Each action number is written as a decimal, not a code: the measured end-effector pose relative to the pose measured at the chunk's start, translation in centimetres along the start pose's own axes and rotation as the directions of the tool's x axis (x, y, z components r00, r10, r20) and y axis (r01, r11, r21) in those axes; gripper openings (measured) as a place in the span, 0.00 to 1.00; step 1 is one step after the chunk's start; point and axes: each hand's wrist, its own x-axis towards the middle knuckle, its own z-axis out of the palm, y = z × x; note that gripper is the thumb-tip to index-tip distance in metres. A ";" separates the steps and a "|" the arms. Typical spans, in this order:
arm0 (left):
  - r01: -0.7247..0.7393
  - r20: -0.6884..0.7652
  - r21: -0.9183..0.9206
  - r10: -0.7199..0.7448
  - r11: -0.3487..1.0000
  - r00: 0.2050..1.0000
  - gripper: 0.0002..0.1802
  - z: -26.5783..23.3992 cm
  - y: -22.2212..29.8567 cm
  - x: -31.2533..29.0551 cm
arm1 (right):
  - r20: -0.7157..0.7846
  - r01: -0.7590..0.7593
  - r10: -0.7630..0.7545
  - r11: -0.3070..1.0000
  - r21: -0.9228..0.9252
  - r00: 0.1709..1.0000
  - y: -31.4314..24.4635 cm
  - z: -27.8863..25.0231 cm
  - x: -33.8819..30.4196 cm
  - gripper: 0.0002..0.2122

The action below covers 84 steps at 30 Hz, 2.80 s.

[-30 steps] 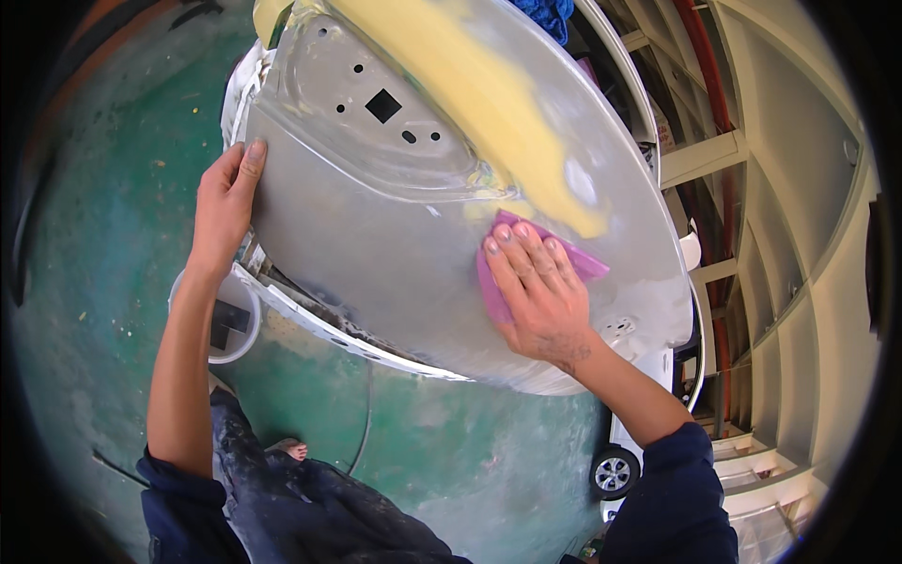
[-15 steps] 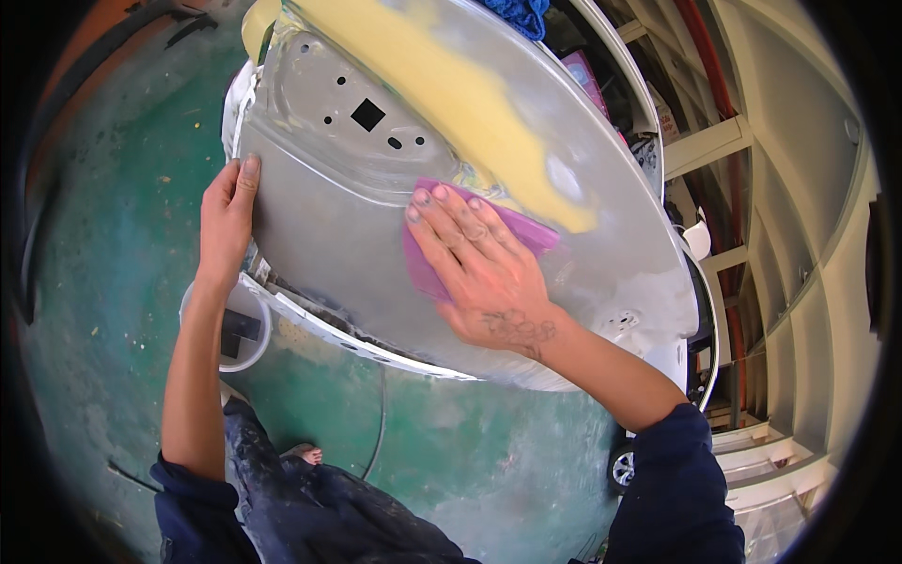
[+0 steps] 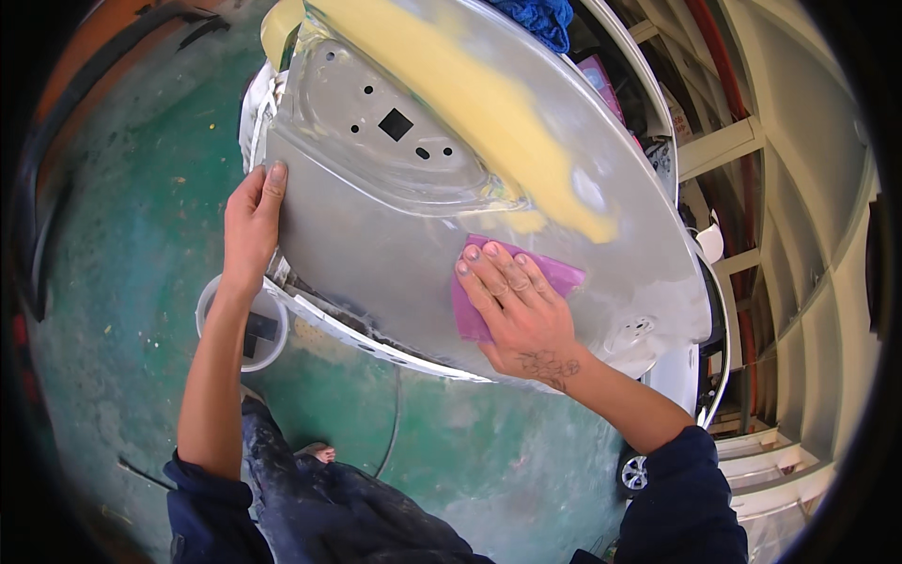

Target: The person sands a detached car trunk lid with a sanding block and sandpaper, smoothing the surface of a yellow filler patch. They wipe the surface with a blue cloth and continue sanding different areas of the lid.

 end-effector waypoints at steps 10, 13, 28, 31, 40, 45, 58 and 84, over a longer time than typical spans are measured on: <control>0.045 -0.030 0.045 -0.043 0.998 0.999 0.29 0.0 0.2 -0.2 | -0.027 0.010 -0.009 0.999 0.031 1.000 -0.3 0.7 0.7 0.38; 0.037 -0.029 0.033 -0.036 0.999 0.999 0.28 0.7 -0.1 -0.3 | -0.041 -0.007 0.008 0.999 0.033 0.999 -0.2 -0.2 2.4 0.38; 0.084 -0.034 0.054 -0.082 0.995 0.996 0.26 -0.1 0.8 -0.3 | -0.162 -0.101 0.078 0.985 -0.140 0.984 2.7 1.4 -1.6 0.38; 0.092 -0.011 0.026 -0.092 0.995 0.996 0.27 0.6 1.3 -0.4 | -0.176 -0.094 0.063 0.981 -0.170 0.982 2.7 -0.9 0.8 0.37; 0.023 -0.031 0.060 -0.021 0.998 0.999 0.28 0.9 0.9 -0.3 | -0.150 -0.070 0.034 0.968 -0.241 0.988 2.7 -1.6 1.0 0.36; 0.077 -0.008 0.067 -0.076 0.995 0.997 0.28 -0.3 1.0 -0.4 | -0.145 -0.071 0.042 0.976 -0.204 0.989 2.2 0.3 -1.2 0.37; 0.048 0.017 0.098 -0.050 0.994 0.999 0.26 -0.3 0.6 -0.1 | -0.288 -0.355 0.351 0.934 0.041 0.891 -2.9 1.4 4.6 0.39; 0.031 0.258 -0.067 -0.013 0.997 0.966 0.21 -1.7 0.9 0.0 | 0.101 -0.256 0.289 0.933 -0.255 0.952 -2.3 -5.0 7.6 0.39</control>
